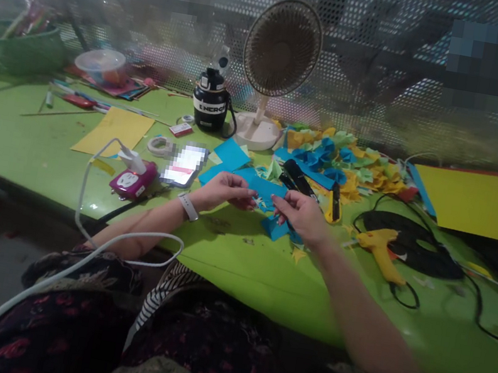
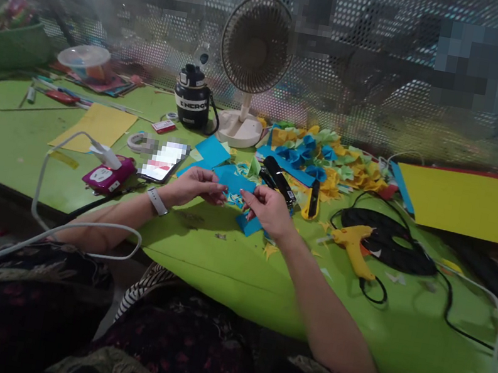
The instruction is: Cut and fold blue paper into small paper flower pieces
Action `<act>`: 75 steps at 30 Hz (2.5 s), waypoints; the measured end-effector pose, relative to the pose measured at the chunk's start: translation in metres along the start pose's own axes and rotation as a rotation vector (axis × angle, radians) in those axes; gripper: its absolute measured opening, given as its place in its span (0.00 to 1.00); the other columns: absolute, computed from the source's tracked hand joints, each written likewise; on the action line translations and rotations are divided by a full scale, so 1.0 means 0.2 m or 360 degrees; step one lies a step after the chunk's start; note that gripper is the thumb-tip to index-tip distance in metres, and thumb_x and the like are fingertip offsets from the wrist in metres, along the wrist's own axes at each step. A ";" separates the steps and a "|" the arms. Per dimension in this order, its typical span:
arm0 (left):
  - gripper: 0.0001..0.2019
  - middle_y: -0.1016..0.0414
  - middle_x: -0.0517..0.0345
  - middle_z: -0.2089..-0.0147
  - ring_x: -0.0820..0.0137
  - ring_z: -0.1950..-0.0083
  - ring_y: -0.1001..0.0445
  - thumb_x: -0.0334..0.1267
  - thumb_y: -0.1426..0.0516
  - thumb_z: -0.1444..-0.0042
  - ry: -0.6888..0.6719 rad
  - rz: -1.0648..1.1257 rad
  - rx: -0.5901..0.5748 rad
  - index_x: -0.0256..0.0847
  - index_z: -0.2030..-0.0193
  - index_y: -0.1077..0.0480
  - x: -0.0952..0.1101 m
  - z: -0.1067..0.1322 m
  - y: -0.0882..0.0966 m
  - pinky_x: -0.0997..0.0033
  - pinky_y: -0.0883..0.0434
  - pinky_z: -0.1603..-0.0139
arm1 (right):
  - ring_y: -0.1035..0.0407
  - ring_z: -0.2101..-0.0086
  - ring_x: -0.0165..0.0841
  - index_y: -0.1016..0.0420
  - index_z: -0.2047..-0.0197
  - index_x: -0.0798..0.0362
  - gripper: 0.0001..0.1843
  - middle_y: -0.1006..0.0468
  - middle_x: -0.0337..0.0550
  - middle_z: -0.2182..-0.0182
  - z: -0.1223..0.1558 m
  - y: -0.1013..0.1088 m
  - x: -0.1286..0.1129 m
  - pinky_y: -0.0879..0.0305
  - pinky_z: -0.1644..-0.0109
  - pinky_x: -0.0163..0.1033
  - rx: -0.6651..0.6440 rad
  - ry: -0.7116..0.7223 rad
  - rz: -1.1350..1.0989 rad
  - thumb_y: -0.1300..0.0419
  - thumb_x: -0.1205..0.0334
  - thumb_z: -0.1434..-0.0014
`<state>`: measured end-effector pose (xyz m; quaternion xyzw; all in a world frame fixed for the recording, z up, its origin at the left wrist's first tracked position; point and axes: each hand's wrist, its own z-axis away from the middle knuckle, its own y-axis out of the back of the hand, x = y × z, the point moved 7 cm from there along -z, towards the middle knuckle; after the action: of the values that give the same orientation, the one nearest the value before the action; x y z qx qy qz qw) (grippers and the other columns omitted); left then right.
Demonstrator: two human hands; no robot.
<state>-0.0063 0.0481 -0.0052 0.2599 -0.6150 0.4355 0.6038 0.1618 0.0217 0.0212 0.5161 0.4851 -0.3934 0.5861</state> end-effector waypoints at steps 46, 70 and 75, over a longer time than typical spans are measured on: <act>0.15 0.20 0.55 0.70 0.71 0.65 0.20 0.46 0.32 0.50 -0.0270 -0.0069 -0.0136 0.33 0.69 0.25 -0.03 0.00 -0.09 0.65 0.22 0.55 | 0.26 0.51 0.41 0.22 0.63 0.48 0.05 0.21 0.48 0.51 0.16 -0.06 -0.17 0.29 0.46 0.51 0.0337 0.1216 0.0742 0.38 0.58 0.37; 0.15 0.17 0.50 0.62 0.70 0.61 0.20 0.47 0.36 0.44 -0.0292 -0.0190 -0.0177 0.34 0.64 0.21 -0.01 0.05 -0.11 0.68 0.22 0.54 | 0.30 0.71 0.32 0.27 0.69 0.51 0.10 0.24 0.40 0.72 0.10 -0.04 -0.10 0.32 0.67 0.37 0.0254 0.0713 0.0577 0.38 0.54 0.40; 0.15 0.17 0.51 0.62 0.70 0.61 0.20 0.47 0.36 0.44 -0.0296 -0.0174 -0.0187 0.34 0.63 0.21 -0.01 0.05 -0.11 0.67 0.21 0.54 | 0.31 0.71 0.32 0.27 0.69 0.51 0.11 0.24 0.40 0.72 0.10 -0.05 -0.10 0.33 0.67 0.38 0.0211 0.0680 0.0554 0.38 0.54 0.40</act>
<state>0.0075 0.0290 -0.0009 0.2966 -0.6776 0.3392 0.5812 0.1510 0.0001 0.0393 0.7001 0.4749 -0.2001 0.4943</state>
